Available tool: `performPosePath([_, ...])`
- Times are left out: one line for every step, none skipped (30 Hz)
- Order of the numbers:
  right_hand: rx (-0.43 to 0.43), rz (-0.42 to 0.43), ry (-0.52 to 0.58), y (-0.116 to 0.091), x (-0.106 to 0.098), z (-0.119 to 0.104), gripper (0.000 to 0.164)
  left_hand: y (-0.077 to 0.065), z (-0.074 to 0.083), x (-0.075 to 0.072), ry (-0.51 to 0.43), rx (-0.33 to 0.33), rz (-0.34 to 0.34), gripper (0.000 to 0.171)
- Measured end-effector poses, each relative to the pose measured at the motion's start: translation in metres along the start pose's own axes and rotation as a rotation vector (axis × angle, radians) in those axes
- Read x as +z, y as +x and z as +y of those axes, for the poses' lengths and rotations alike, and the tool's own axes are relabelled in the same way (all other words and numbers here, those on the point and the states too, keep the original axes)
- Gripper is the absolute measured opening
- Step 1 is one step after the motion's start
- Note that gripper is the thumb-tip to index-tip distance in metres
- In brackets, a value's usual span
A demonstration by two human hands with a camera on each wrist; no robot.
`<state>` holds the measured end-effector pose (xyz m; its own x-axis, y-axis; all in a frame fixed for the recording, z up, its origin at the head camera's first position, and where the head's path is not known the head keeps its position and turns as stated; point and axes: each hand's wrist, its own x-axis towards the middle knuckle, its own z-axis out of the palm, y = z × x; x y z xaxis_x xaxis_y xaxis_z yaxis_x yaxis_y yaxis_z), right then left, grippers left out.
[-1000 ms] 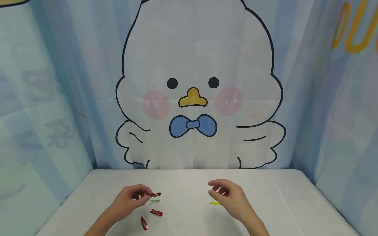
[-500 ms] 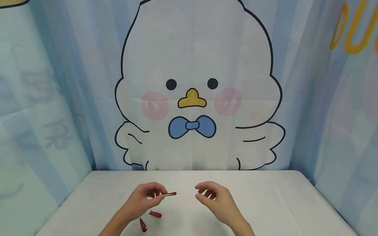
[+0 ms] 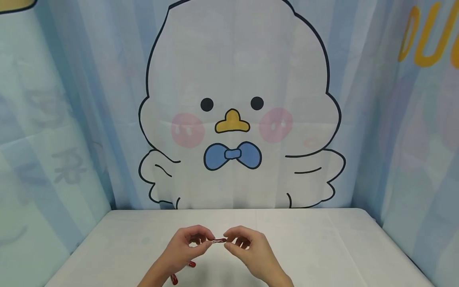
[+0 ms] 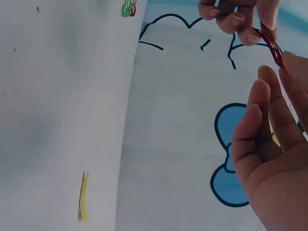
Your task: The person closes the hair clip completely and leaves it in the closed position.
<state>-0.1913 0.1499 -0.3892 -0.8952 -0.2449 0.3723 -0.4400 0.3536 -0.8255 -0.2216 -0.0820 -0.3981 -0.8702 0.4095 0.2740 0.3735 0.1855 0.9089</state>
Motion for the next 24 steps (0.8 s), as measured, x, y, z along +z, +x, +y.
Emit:
performPosePath([-0.01, 0.005, 0.004, -0.001, 0.001, 0.001, 0.014, 0.0, 0.0, 0.001, -0.006, 0.009, -0.002, 0.011])
performPosePath([-0.019, 0.011, 0.004, -0.001, 0.001, 0.001, 0.013, 0.0, 0.0, 0.003, -0.009, 0.019, -0.003, 0.011])
performPosePath([-0.028, 0.02, 0.007, -0.002, 0.002, 0.002, 0.011, 0.0, -0.001, 0.004, -0.013, 0.03, -0.005, 0.011])
performPosePath([-0.037, 0.029, 0.011, -0.002, 0.002, 0.002, 0.011, 0.0, -0.001, 0.006, -0.013, 0.041, -0.006, 0.011])
performPosePath([-0.044, 0.037, 0.015, -0.003, 0.003, 0.002, 0.01, 0.0, -0.002, 0.007, -0.012, 0.049, -0.007, 0.011])
performPosePath([-0.048, 0.045, 0.019, -0.003, 0.003, 0.003, 0.009, 0.0, -0.002, 0.009, -0.015, 0.056, -0.008, 0.011])
performPosePath([-0.055, 0.054, 0.02, -0.004, 0.003, 0.003, 0.008, 0.001, -0.003, 0.01, -0.018, 0.063, -0.007, 0.012])
performPosePath([-0.055, 0.062, 0.025, -0.004, 0.003, 0.003, 0.008, 0.001, -0.003, 0.011, -0.022, 0.07, -0.004, 0.013])
performPosePath([-0.052, 0.07, 0.031, -0.005, 0.003, 0.003, 0.008, 0.002, -0.004, 0.013, -0.027, 0.077, -0.001, 0.013])
performPosePath([-0.048, 0.076, 0.035, -0.005, 0.003, 0.002, 0.008, 0.002, -0.004, 0.014, -0.034, 0.08, 0.002, 0.014])
performPosePath([-0.037, 0.08, 0.038, -0.006, 0.003, 0.002, 0.008, 0.003, -0.005, 0.015, -0.042, 0.082, 0.004, 0.014])
performPosePath([-0.026, 0.084, 0.041, -0.007, 0.003, 0.002, 0.008, 0.003, -0.005, 0.016, -0.051, 0.086, 0.007, 0.015])
performPosePath([-0.016, 0.086, 0.044, -0.007, 0.002, 0.001, 0.008, 0.004, -0.005, 0.017, -0.055, 0.089, 0.011, 0.017])
performPosePath([-0.002, 0.087, 0.047, -0.007, 0.002, 0.001, 0.008, 0.004, -0.005, 0.017, -0.066, 0.088, 0.014, 0.018])
performPosePath([0.006, 0.088, 0.049, -0.007, 0.002, 0.0, 0.008, 0.004, -0.005, 0.018, -0.074, 0.085, 0.017, 0.019])
performPosePath([0.012, 0.089, 0.051, -0.007, 0.002, 0.0, 0.008, 0.004, -0.005, 0.018, -0.082, 0.08, 0.019, 0.02])
performPosePath([0.017, 0.089, 0.054, -0.007, 0.001, 0.0, 0.008, 0.003, -0.004, 0.019, -0.088, 0.08, 0.023, 0.021])
performPosePath([0.02, 0.09, 0.057, -0.007, 0.001, 0.0, 0.009, 0.003, -0.004, 0.019, -0.098, 0.076, 0.026, 0.021])
performPosePath([0.022, 0.09, 0.06, -0.007, 0.001, 0.0, 0.009, 0.003, -0.004, 0.019, -0.108, 0.073, 0.028, 0.022])
performPosePath([0.023, 0.091, 0.065, -0.007, 0.001, 0.0, 0.009, 0.002, -0.004, 0.02, -0.119, 0.07, 0.031, 0.022])
performPosePath([0.026, 0.091, 0.073, -0.007, 0.001, 0.0, 0.009, 0.002, -0.004, 0.021, -0.125, 0.068, 0.033, 0.022])
performPosePath([0.026, 0.091, 0.083, -0.007, 0.002, 0.001, 0.009, 0.002, -0.004, 0.021, -0.131, 0.066, 0.036, 0.022])
performPosePath([0.025, 0.09, 0.091, -0.007, 0.002, 0.001, 0.009, 0.002, -0.004, 0.022, -0.135, 0.066, 0.041, 0.022])
performPosePath([0.022, 0.089, 0.1, -0.007, 0.003, 0.002, 0.009, 0.002, -0.005, 0.023, -0.142, 0.061, 0.045, 0.021])
